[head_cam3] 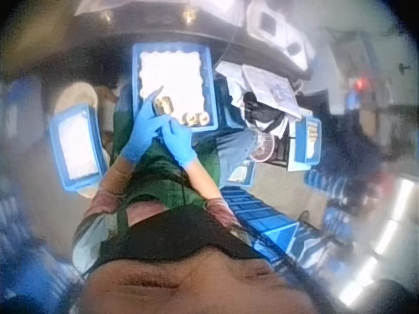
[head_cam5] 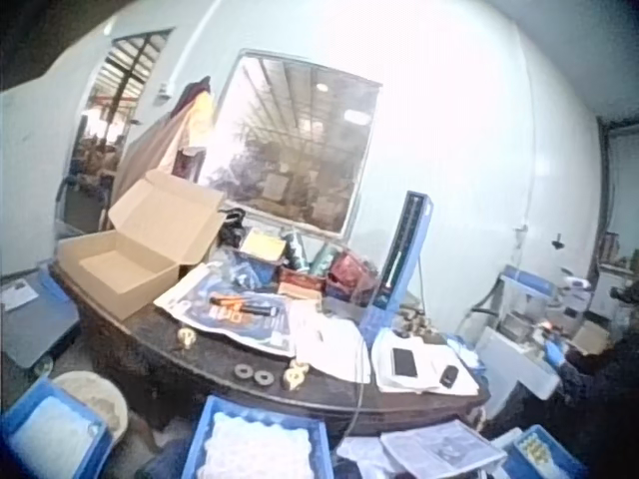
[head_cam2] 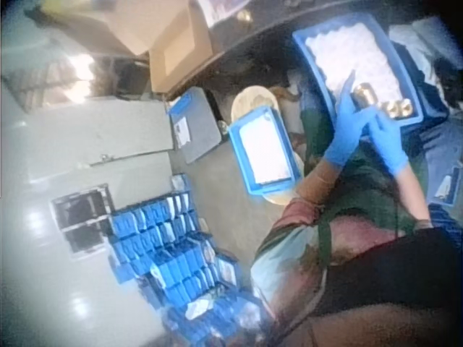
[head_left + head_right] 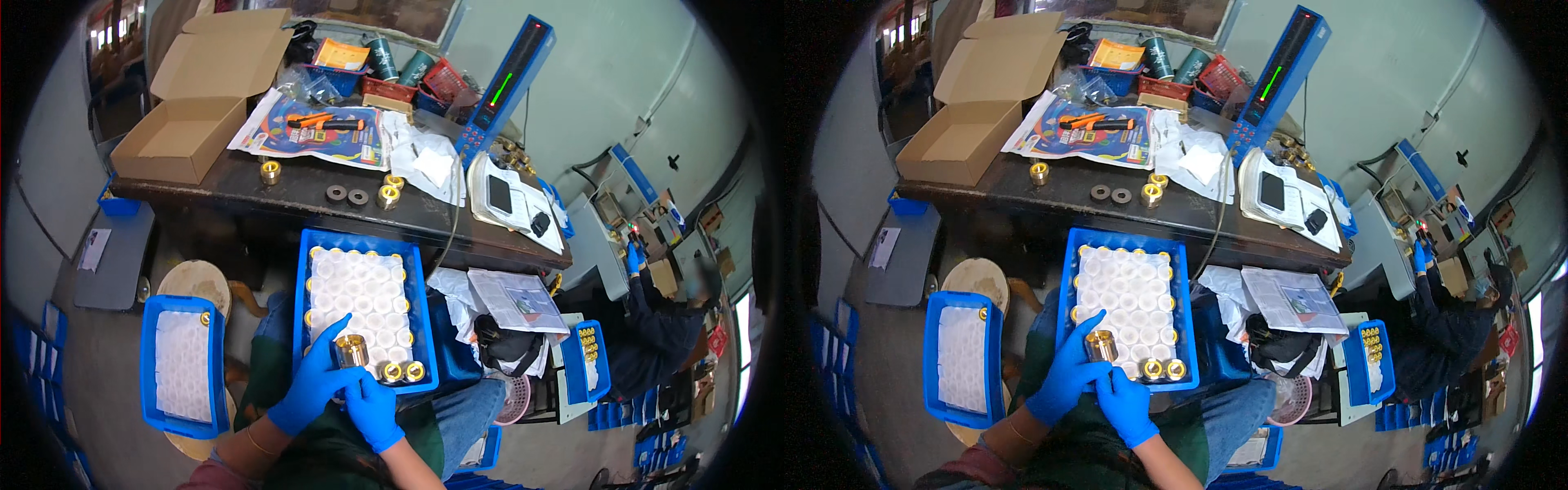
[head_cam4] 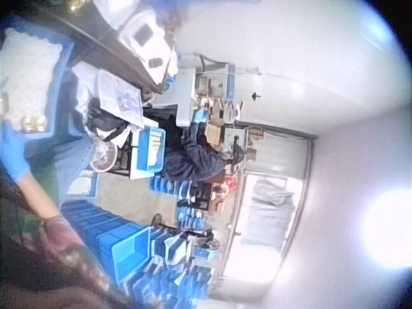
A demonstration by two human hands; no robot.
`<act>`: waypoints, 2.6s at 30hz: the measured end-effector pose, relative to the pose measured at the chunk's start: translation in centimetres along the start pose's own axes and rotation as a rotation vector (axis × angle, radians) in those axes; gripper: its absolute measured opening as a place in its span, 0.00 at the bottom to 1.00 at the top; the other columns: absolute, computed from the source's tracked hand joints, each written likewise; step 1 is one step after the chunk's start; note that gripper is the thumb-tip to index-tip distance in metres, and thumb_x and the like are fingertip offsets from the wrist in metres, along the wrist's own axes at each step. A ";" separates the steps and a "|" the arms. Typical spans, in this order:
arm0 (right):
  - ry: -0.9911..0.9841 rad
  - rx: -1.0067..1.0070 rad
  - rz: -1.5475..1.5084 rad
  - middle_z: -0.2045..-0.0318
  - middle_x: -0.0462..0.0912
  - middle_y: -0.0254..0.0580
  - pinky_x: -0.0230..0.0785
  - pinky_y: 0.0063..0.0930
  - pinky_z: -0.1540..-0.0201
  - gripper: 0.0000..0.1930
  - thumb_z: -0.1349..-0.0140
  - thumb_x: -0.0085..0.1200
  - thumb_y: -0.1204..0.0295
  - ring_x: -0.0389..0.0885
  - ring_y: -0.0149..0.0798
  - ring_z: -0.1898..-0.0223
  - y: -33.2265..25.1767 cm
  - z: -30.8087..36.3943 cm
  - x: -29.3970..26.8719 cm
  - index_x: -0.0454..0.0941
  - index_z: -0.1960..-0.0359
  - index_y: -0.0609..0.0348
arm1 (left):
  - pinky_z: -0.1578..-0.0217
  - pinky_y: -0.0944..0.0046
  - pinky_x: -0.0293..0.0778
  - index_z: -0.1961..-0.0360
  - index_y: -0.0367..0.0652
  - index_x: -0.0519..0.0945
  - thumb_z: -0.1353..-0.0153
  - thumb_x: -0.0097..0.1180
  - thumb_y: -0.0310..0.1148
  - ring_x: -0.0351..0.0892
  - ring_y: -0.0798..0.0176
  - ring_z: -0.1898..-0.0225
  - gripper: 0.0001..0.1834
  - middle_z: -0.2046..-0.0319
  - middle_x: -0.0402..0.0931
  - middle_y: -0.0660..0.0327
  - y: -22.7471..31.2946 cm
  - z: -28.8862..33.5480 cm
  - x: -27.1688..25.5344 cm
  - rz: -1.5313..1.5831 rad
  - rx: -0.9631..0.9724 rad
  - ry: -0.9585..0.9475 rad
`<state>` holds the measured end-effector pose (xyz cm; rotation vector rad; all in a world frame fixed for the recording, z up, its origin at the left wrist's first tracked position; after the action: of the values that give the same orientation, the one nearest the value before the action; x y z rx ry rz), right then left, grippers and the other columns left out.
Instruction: The person sorts small gold-colored metal components by hand, transferring them from a large bin into smaller blue bins.
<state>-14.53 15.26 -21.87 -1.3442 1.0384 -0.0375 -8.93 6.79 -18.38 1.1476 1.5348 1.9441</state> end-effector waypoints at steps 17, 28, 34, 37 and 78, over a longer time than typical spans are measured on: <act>0.087 0.261 -0.373 0.89 0.69 0.35 0.54 0.17 0.88 0.19 0.36 0.39 0.62 0.63 0.24 0.91 4.3 -2.3 -0.4 0.68 0.82 0.60 | 0.66 0.60 0.71 0.62 0.35 0.74 0.55 0.58 0.29 0.75 0.53 0.66 0.17 0.68 0.74 0.47 -3.3 6.7 -34.0 -0.754 0.303 1.176; 0.094 0.260 -0.400 0.90 0.68 0.35 0.54 0.17 0.90 0.21 0.36 0.37 0.60 0.62 0.25 0.92 4.2 -2.0 -0.8 0.69 0.82 0.60 | 0.60 0.55 0.69 0.57 0.39 0.73 0.52 0.58 0.41 0.73 0.47 0.61 0.23 0.61 0.71 0.43 -9.0 7.4 -42.6 -0.909 -0.135 1.227; 0.112 0.232 -0.421 0.91 0.68 0.36 0.56 0.18 0.90 0.21 0.36 0.37 0.61 0.64 0.27 0.92 4.1 -2.1 -1.1 0.68 0.83 0.62 | 0.61 0.54 0.69 0.53 0.39 0.71 0.50 0.55 0.40 0.73 0.47 0.61 0.24 0.64 0.74 0.47 -5.1 7.0 -39.2 -1.105 0.042 1.267; 0.144 0.249 -0.501 0.90 0.70 0.39 0.56 0.19 0.91 0.21 0.36 0.37 0.61 0.65 0.28 0.92 4.9 -2.0 -1.7 0.69 0.82 0.63 | 0.57 0.57 0.68 0.53 0.39 0.71 0.48 0.53 0.33 0.72 0.50 0.58 0.20 0.61 0.73 0.50 2.9 2.0 -26.2 -0.971 0.350 0.907; 0.093 -0.077 0.116 0.87 0.74 0.49 0.63 0.35 0.84 0.10 0.46 0.52 0.64 0.73 0.45 0.86 0.5 -0.1 -2.2 0.73 0.76 0.58 | 0.57 0.67 0.70 0.51 0.33 0.65 0.51 0.58 0.27 0.71 0.66 0.57 0.26 0.58 0.70 0.56 -2.7 -1.8 1.7 -0.117 -0.145 -0.047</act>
<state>-16.17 16.60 -20.99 -1.3596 1.2050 0.0269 -11.82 7.86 -20.44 1.0130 1.3805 1.9033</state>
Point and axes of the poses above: each hand's wrist, its own z-axis away from the middle knuckle, its own x-axis out of the palm, y = z × x, the point moved 9 cm from there along -z, towards the middle knuckle
